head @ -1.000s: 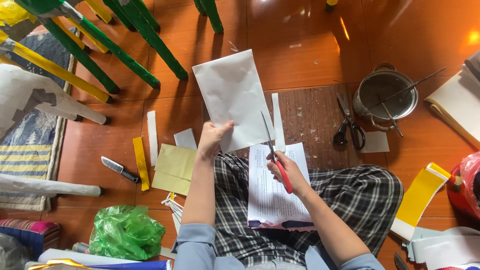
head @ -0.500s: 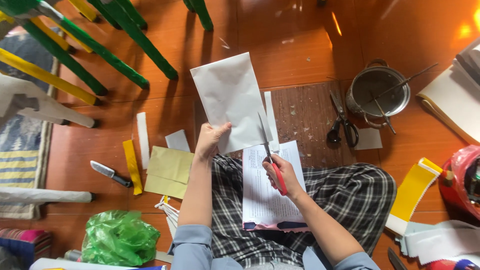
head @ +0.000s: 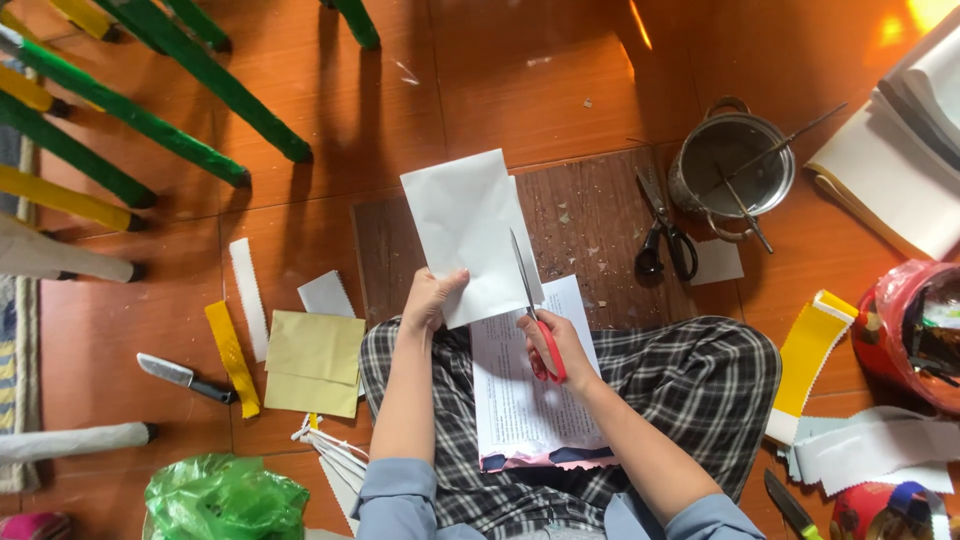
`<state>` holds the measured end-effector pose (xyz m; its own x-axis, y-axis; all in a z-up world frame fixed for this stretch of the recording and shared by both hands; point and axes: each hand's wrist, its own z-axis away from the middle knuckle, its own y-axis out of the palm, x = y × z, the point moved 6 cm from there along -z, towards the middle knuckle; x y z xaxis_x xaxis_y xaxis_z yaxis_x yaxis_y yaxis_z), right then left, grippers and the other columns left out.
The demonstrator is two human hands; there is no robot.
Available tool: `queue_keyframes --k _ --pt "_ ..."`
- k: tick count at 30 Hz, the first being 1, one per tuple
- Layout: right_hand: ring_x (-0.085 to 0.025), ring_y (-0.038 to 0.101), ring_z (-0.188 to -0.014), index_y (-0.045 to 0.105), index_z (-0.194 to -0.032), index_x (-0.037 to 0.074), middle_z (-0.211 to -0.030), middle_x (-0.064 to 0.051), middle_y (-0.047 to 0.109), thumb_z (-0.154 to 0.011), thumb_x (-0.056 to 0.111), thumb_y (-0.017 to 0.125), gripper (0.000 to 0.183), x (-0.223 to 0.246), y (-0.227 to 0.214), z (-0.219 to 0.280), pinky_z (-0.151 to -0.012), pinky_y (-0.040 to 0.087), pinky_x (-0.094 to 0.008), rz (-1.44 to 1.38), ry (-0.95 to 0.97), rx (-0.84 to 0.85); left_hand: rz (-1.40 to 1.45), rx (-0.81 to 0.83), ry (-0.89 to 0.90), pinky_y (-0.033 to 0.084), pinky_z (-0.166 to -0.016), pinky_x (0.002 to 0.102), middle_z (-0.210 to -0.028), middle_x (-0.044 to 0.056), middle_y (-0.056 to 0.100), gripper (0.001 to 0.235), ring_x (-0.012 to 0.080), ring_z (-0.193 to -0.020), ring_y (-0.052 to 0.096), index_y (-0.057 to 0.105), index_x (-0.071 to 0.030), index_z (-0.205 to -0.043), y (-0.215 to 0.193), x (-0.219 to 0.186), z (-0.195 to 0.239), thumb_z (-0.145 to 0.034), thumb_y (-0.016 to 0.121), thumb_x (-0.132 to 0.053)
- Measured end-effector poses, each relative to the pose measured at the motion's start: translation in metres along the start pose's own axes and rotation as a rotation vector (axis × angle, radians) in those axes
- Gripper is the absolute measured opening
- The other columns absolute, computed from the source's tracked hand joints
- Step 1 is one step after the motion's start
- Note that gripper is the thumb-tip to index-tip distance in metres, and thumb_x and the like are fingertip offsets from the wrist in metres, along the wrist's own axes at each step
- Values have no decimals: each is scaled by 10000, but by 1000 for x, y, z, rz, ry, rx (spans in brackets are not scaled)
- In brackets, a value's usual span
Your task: Fold and cut paper sheets using scissors while sitting on the floor
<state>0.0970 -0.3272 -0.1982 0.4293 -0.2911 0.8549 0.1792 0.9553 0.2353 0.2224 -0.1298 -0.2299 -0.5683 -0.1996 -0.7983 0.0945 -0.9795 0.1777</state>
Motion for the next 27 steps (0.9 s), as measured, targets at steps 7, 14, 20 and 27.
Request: queue_keyframes --k 7,14,20,27 --pt "-202 554 -288 596 -739 25 -417 -111 523 -942 282 659 334 0 -3 -12 -255 424 -264 118 32 -49 5 37 -86 594 -596 429 -732 149 704 280 286 -635 718 714 -7 -867 -4 35 -30 -669 905 -58" --pt "-166 571 -574 638 -921 102 -644 -79 599 -968 478 575 385 21 6 -38 -549 500 -313 222 46 0 -13 46 -163 595 -621 440 -777 165 711 302 306 -673 718 715 -1 -913 1 33 -25 -667 886 -35" --pt "-195 519 -266 537 -796 50 -390 -115 488 -980 383 597 385 -8 10 -63 -243 397 -249 91 13 -20 -26 27 -181 595 -638 448 -804 169 716 325 314 -702 722 711 -1 -950 -5 34 -31 -680 883 -51" --pt "-115 541 -456 568 -856 92 -561 -38 522 -954 551 562 469 -24 -6 -115 -417 403 -216 166 23 -37 -70 50 -211 595 -625 440 -787 148 712 315 300 -683 717 719 -17 -931 -1 30 -25 -666 885 -58"
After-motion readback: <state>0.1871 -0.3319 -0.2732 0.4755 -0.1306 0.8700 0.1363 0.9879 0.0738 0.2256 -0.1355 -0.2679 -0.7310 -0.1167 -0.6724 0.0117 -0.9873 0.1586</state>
